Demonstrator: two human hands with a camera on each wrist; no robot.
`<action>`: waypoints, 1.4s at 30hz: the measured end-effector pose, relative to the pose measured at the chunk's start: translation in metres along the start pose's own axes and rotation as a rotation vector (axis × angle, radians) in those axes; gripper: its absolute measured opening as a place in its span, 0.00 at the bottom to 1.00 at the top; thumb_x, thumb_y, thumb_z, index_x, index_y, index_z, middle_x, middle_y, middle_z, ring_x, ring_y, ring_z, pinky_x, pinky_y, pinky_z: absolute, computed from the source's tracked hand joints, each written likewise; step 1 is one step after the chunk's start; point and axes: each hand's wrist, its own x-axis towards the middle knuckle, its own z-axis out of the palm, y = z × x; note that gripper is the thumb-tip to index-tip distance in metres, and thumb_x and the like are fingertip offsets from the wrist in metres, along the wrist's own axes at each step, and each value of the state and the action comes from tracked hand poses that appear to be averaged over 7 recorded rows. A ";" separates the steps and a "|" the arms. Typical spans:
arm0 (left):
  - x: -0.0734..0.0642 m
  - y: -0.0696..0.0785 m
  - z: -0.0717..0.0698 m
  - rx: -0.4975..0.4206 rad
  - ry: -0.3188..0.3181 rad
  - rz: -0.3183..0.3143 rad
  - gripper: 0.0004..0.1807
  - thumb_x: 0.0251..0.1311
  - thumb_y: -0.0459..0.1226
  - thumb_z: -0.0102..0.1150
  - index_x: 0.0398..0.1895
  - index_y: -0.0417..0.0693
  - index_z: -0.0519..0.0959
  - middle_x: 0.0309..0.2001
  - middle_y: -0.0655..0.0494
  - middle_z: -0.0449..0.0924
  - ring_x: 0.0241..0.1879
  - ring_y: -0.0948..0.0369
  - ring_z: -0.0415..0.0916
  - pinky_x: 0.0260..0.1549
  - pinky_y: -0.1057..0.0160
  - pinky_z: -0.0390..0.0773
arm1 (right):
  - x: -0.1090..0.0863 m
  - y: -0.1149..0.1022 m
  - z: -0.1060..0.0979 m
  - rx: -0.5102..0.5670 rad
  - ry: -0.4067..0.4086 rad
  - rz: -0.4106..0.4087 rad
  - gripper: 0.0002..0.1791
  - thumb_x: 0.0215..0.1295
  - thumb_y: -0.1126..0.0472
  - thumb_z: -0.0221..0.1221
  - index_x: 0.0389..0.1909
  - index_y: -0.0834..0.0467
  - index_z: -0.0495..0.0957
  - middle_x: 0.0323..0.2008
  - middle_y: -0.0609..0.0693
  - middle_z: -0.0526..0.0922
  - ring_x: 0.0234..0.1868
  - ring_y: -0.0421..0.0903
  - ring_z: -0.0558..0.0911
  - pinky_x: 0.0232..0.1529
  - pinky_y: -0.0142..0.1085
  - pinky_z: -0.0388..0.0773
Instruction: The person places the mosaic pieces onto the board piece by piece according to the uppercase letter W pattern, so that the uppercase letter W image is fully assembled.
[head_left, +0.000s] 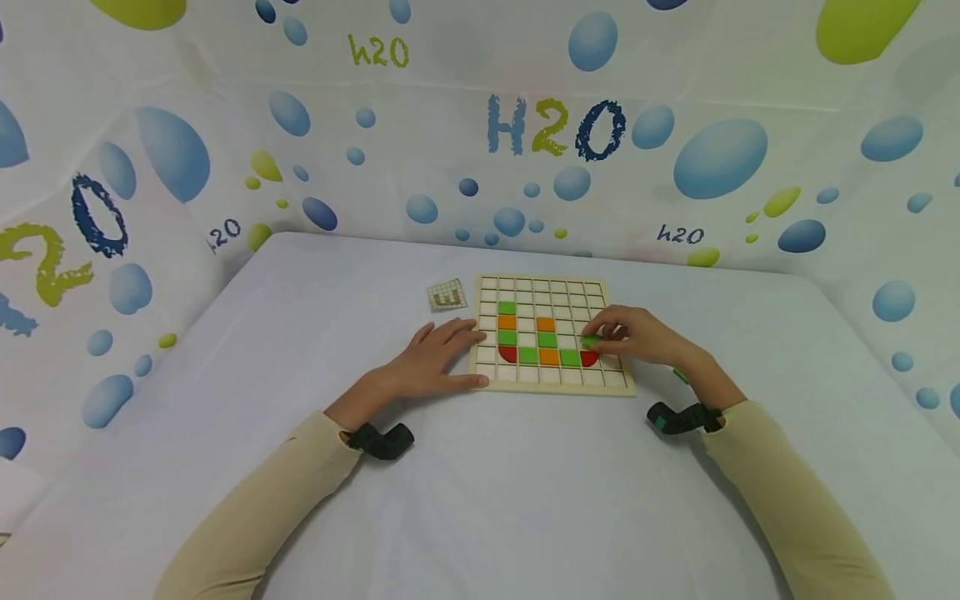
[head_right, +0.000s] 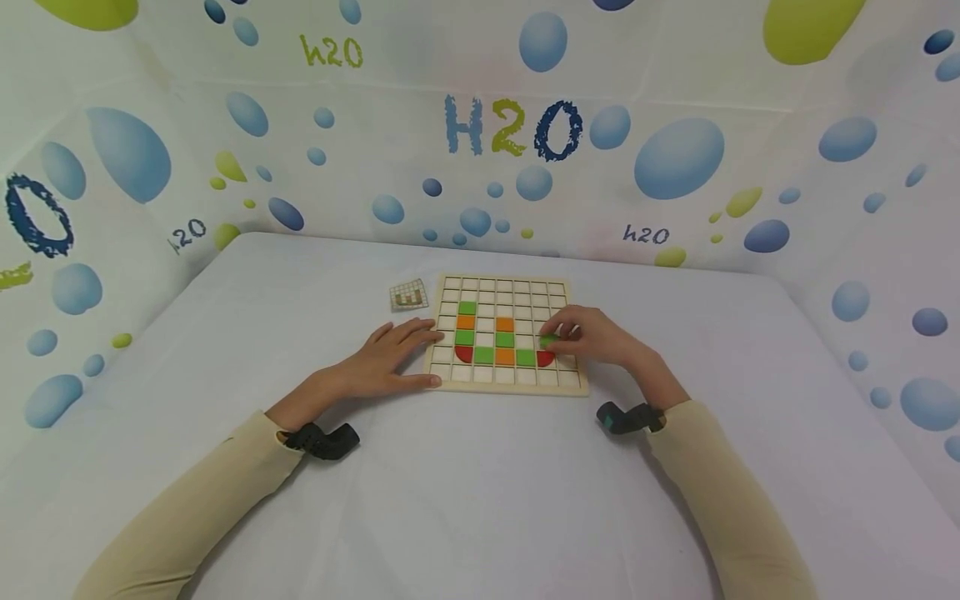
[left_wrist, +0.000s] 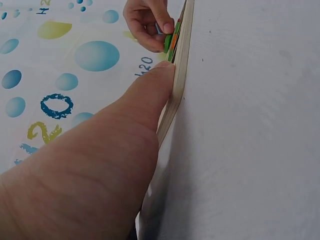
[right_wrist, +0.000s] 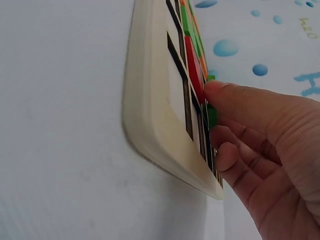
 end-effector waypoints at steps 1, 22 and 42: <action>0.000 0.000 0.000 0.001 -0.002 0.000 0.39 0.63 0.58 0.57 0.73 0.53 0.61 0.76 0.50 0.50 0.76 0.51 0.44 0.71 0.40 0.38 | 0.000 0.000 0.001 0.004 -0.002 0.002 0.13 0.62 0.67 0.65 0.48 0.63 0.81 0.44 0.56 0.82 0.38 0.47 0.77 0.42 0.30 0.77; -0.003 -0.001 -0.002 0.014 -0.006 0.007 0.40 0.62 0.59 0.56 0.73 0.54 0.60 0.76 0.51 0.50 0.76 0.52 0.43 0.71 0.41 0.38 | 0.001 -0.006 0.004 0.011 -0.023 0.006 0.09 0.64 0.66 0.63 0.45 0.62 0.82 0.45 0.55 0.82 0.41 0.48 0.76 0.43 0.32 0.77; 0.005 0.003 -0.003 -0.005 -0.008 -0.015 0.40 0.62 0.59 0.57 0.73 0.53 0.61 0.76 0.50 0.50 0.76 0.51 0.44 0.71 0.40 0.39 | -0.003 0.003 -0.009 -0.001 -0.023 -0.016 0.10 0.64 0.68 0.63 0.46 0.62 0.82 0.43 0.54 0.82 0.44 0.49 0.79 0.46 0.36 0.80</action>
